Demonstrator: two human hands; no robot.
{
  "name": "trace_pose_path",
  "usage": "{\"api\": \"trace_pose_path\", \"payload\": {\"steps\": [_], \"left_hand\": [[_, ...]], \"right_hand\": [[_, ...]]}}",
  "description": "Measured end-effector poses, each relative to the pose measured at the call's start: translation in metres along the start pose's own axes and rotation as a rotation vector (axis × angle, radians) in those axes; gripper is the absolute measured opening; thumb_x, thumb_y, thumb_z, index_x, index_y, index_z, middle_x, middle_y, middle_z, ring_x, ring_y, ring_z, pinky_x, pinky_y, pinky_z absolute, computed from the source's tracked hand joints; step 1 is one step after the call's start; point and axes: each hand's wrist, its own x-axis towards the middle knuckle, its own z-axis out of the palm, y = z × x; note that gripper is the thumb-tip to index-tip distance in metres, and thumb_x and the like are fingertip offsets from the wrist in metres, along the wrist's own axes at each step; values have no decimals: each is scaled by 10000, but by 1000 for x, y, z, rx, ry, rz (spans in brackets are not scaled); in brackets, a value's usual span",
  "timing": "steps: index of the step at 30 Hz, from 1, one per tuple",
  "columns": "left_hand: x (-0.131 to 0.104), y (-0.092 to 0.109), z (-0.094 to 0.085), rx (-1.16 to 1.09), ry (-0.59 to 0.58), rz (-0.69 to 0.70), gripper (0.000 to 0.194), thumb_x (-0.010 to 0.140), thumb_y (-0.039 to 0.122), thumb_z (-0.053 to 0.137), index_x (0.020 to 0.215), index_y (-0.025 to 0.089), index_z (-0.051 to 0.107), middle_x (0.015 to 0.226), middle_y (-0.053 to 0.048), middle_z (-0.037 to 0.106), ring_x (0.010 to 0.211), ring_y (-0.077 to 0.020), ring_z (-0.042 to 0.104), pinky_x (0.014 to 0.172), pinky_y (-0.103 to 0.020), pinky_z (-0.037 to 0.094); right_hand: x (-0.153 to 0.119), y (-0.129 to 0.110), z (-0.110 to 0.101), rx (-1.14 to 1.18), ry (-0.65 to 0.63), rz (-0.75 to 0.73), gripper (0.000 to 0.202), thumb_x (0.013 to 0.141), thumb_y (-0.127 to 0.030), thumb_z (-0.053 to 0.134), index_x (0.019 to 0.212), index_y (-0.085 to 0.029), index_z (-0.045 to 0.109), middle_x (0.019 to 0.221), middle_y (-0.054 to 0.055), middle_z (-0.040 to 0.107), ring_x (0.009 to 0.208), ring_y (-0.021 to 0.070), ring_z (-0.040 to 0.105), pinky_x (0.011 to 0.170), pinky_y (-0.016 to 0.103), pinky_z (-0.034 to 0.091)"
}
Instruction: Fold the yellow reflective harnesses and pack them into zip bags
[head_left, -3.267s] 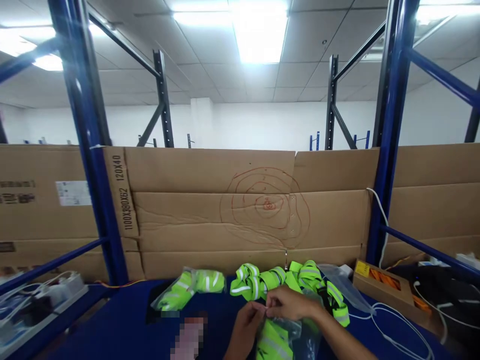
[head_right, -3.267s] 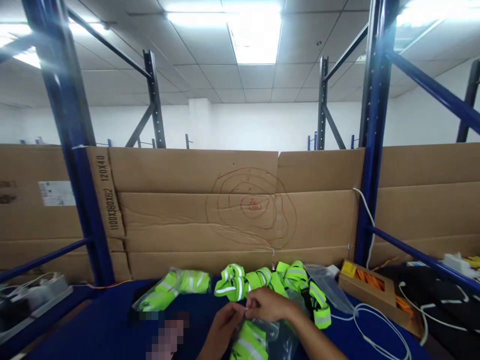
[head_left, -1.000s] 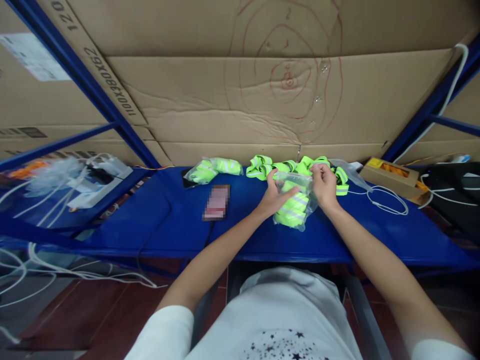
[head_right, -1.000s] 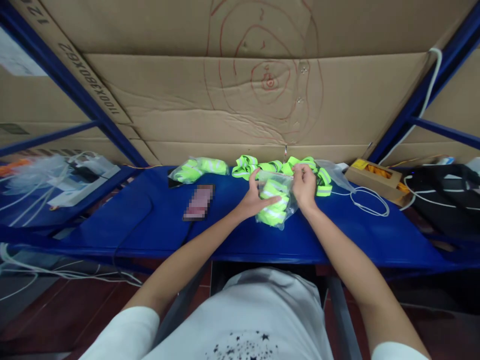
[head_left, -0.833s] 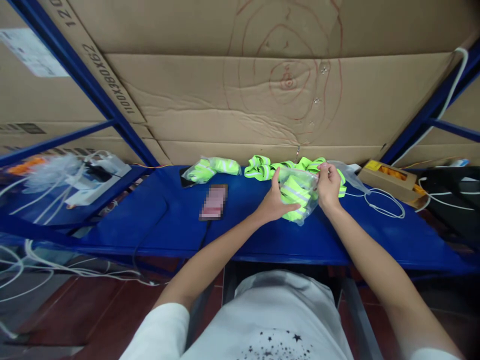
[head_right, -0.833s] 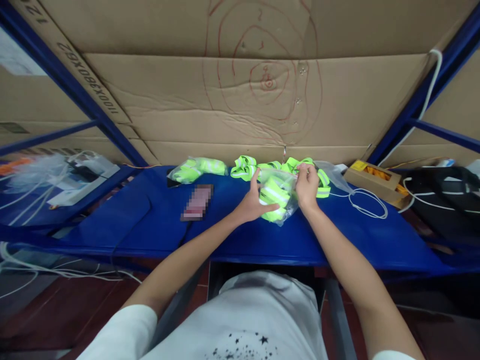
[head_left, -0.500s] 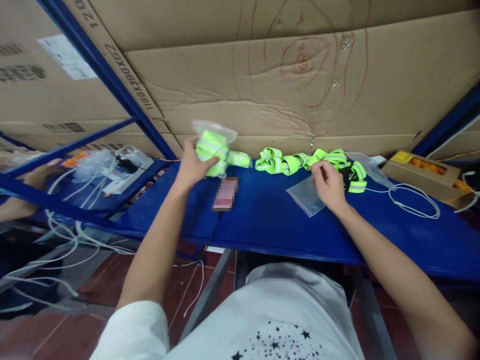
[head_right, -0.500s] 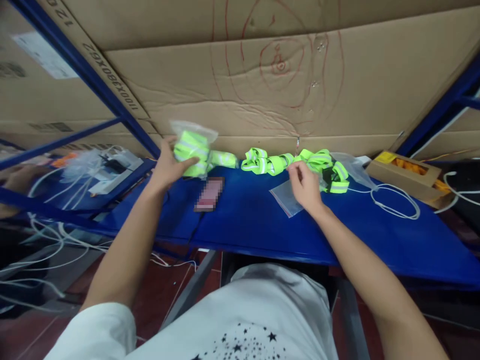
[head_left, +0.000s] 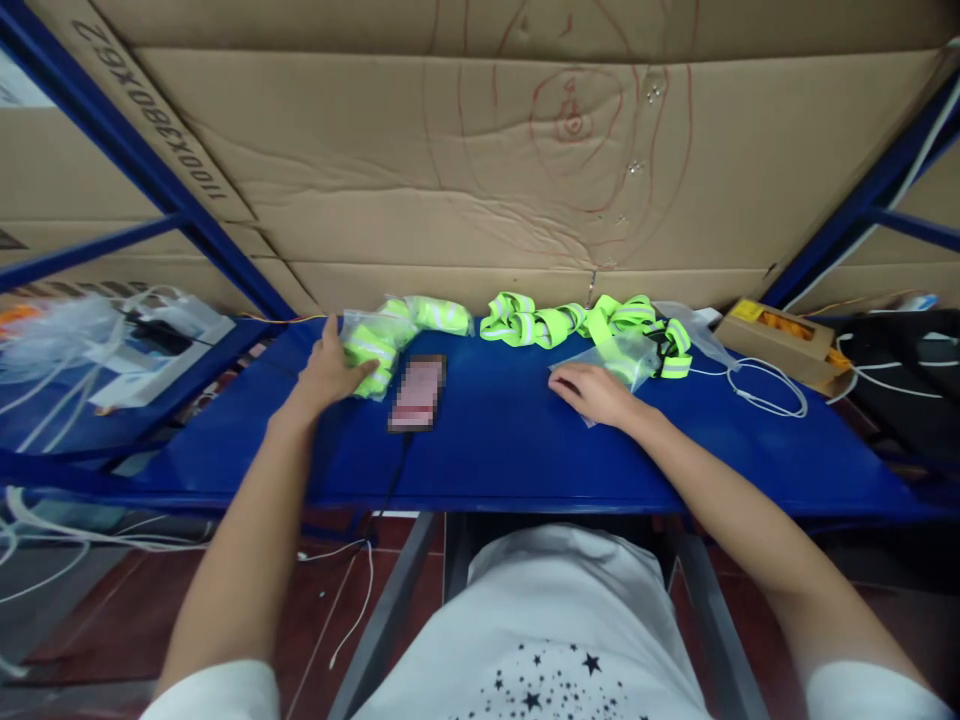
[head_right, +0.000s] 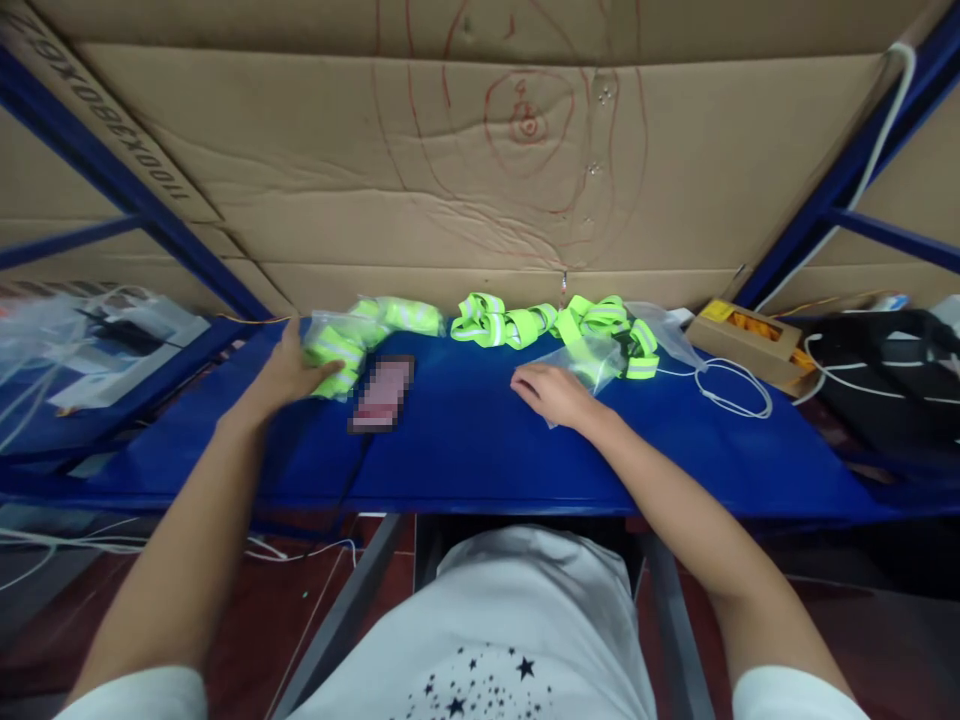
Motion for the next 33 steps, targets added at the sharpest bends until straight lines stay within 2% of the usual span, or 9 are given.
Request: {"api": "trace_pose_path", "payload": {"steps": [5,9,13,15,21,25,28,30,33], "left_hand": [[-18,27,-4,-32,66,114,883,873,424,724,1597,125,317,1603,-268,398,1468,-516,397,1133,-716,391],[-17,73,4,-71,98,291,679,925,429,625,1540,216,428,1554,-184,468,1469,-411,426,1197,-615,367],[-17,107,22,-109,93,540,517,985,396,543,1469,217,515,1517,-191,502,1454,-375,443,1201,-616,309],[-21,111,28,-170,55,602,460,988,383,543,1410,203,569,1478,-194,532,1425,-366,472,1188,-609,317],[-30,102,29,-343,7,617,316,986,388,556,1223,206,657,1284,-129,653,1276,-298,593,1126,-519,445],[-27,110,29,-460,6,568,321,1008,402,534,1247,201,609,1192,-108,688,1071,-227,683,1005,-425,552],[-24,120,31,-588,-68,517,444,994,406,554,1390,223,473,1276,-123,639,1025,-190,702,875,-347,603],[-26,131,31,-655,-196,485,671,905,427,680,1474,240,377,1400,-165,556,1145,-238,675,843,-354,616],[-38,152,30,-599,-439,615,1076,750,429,860,1600,267,222,1590,-209,394,1382,-344,538,997,-469,583]], "right_hand": [[20,11,-22,-110,99,168,283,1053,-321,443,1157,-177,664,1157,123,714,1061,270,668,922,371,502],[71,12,-20,-203,109,269,386,1035,-317,446,1336,-126,596,1356,195,638,1276,340,586,1086,462,441],[133,11,-2,-255,16,355,817,935,-470,661,1590,-106,337,1603,267,425,1460,420,441,1179,579,349],[155,13,6,-263,-82,414,922,831,-481,786,1559,-80,385,1502,299,535,1364,442,542,1114,587,423],[178,20,-12,-267,-96,361,354,902,-274,674,1240,-168,658,1252,176,728,1158,338,677,989,449,519],[169,8,-50,-236,84,280,328,988,-248,514,1292,-159,601,1222,140,725,1118,290,673,982,411,514],[133,-8,-65,-133,314,167,293,1012,-317,500,1243,-163,596,1054,94,735,952,250,683,906,380,526],[93,-21,-62,-51,485,44,283,1013,-370,521,1215,-189,602,966,60,724,838,221,666,811,349,522],[27,-43,-40,-158,493,-121,229,1023,-350,488,1108,-197,635,852,57,704,733,198,630,694,321,478]]}}
